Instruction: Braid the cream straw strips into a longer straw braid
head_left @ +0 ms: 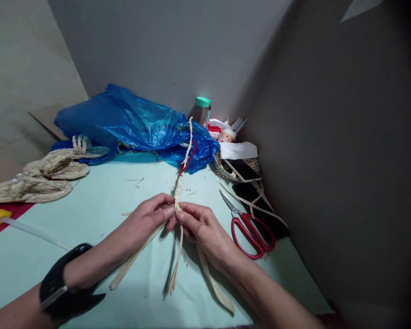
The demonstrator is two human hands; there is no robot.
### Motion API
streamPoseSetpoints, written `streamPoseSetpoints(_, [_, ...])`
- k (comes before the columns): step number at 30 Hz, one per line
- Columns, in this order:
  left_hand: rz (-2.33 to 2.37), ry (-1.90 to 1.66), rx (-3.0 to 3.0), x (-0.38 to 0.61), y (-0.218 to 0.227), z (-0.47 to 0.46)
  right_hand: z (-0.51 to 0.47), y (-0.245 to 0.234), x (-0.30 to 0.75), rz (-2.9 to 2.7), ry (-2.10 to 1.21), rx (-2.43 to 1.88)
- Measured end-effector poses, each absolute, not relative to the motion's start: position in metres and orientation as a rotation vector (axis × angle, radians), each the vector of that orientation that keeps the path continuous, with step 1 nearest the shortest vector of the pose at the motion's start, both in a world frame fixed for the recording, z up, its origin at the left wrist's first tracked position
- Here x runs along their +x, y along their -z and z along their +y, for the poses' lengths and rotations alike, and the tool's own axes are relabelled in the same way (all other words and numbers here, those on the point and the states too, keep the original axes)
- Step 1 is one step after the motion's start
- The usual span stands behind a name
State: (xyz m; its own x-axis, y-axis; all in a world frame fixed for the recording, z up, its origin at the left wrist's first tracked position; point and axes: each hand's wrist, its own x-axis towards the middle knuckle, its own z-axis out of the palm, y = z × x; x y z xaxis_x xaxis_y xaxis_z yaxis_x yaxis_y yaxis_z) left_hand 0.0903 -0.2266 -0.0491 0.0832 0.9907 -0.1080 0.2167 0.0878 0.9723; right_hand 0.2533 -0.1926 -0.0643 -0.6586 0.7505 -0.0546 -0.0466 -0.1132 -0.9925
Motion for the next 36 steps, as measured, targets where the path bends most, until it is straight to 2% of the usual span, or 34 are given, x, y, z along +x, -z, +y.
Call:
streamPoseSetpoints(4, [1.105, -0.902, 1.046, 0.093, 0.058, -0.222, -0.193, 0.063, 0.256, -1.656, -1.847, -0.78])
streamPoseSetpoints(14, [1.378, -0.813, 1.155, 0.091, 0.051, -0.228, -0.2, 0.057, 0.261, -1.99, -1.517, -0.967])
streamPoseSetpoints(17, [1.442, -0.816, 1.183, 0.091, 0.051, -0.228, -0.204, 0.05, 0.262, -2.208, -1.229, -1.031])
streamPoseSetpoints(22, [1.578, -0.842, 1.331, 0.094, 0.053, -0.228, -0.209, 0.053, 0.259, -2.529, -0.57, -1.238])
streamPoseSetpoints(25, [1.649, -0.832, 1.392, 0.096, 0.052, -0.228, -0.212, 0.057, 0.258, -2.586, -0.222, -1.179])
streamPoseSetpoints(31, [1.565, -0.883, 1.316, 0.098, 0.053, -0.229, -0.219, 0.067, 0.256, -2.534, -0.03, -0.973])
streamPoseSetpoints(36, [1.418, -0.935, 1.006, 0.094, 0.058, -0.232, -0.225, 0.075, 0.249, -2.528, 0.225, -0.735])
